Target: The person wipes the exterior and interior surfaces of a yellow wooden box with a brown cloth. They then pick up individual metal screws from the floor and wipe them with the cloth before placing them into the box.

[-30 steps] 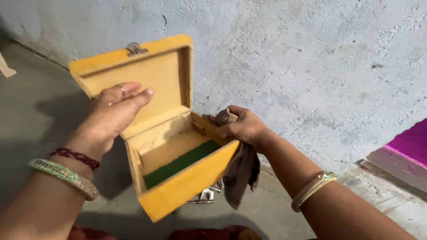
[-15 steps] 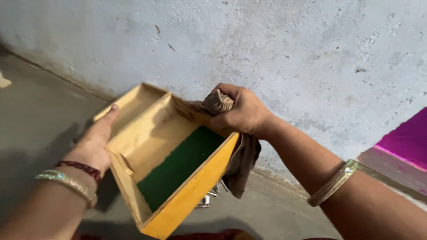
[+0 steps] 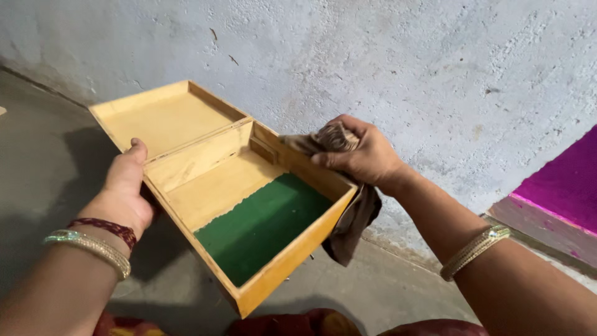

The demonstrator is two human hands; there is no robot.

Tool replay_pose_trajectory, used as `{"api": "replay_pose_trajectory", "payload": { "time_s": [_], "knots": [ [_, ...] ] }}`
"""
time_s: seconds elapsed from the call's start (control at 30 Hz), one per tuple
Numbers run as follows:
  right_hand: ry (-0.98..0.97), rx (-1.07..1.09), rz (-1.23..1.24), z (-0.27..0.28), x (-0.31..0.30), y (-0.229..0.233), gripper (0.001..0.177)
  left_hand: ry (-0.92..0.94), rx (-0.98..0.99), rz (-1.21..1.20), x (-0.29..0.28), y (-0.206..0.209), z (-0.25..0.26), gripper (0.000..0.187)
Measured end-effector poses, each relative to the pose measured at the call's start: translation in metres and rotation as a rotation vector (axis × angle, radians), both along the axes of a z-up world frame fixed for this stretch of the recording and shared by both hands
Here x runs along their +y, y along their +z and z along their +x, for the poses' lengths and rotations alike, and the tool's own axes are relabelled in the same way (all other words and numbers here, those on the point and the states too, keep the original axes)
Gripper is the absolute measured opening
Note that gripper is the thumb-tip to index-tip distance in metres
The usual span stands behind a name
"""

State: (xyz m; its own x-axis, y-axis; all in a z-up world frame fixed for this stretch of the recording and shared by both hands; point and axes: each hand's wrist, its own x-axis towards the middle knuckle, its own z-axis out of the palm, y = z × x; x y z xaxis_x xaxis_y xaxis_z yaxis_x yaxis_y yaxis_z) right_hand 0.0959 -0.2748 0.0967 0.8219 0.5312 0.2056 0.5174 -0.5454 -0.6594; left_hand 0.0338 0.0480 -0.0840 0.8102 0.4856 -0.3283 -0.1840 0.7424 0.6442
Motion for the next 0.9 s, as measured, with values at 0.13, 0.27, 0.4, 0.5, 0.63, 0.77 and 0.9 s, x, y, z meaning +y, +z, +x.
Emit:
{"api": "replay_pose_trajectory", "payload": {
  "time_s": [0.13, 0.27, 0.4, 0.5, 0.63, 0.77, 0.9],
  "knots": [
    [-0.105, -0.198, 0.031, 0.004, 0.006, 0.021, 0.034, 0.156, 0.055, 0.035, -0.003, 0.007, -0.007, 0.042],
    [-0.028, -0.36, 0.17, 0.014, 0.023, 0.044, 0.037, 0.158, 0.031, 0.097, -0.014, 0.014, -0.007, 0.048],
    [0.19, -0.162, 0.532, 0.02, 0.076, 0.031, 0.038, 0.176, 0.058, 0.211, -0.031, 0.031, -0.012, 0.055],
    [0.242, -0.019, 0.514, 0.009, 0.115, -0.001, 0.05, 0.107, -0.032, 0.153, -0.043, 0.043, -0.023, 0.058],
    [0.247, -0.456, -0.071, -0.011, 0.129, -0.042, 0.086, 0.15, -0.108, 0.276, -0.052, 0.042, -0.025, 0.052],
    [0.069, -0.53, -0.157, -0.013, 0.137, -0.049, 0.083, 0.213, -0.061, 0.425, -0.047, 0.036, -0.019, 0.051],
    [0.205, -0.634, -0.052, -0.026, 0.145, -0.053, 0.079, 0.228, -0.234, 0.421, -0.054, 0.039, -0.018, 0.044]
  ]
}}
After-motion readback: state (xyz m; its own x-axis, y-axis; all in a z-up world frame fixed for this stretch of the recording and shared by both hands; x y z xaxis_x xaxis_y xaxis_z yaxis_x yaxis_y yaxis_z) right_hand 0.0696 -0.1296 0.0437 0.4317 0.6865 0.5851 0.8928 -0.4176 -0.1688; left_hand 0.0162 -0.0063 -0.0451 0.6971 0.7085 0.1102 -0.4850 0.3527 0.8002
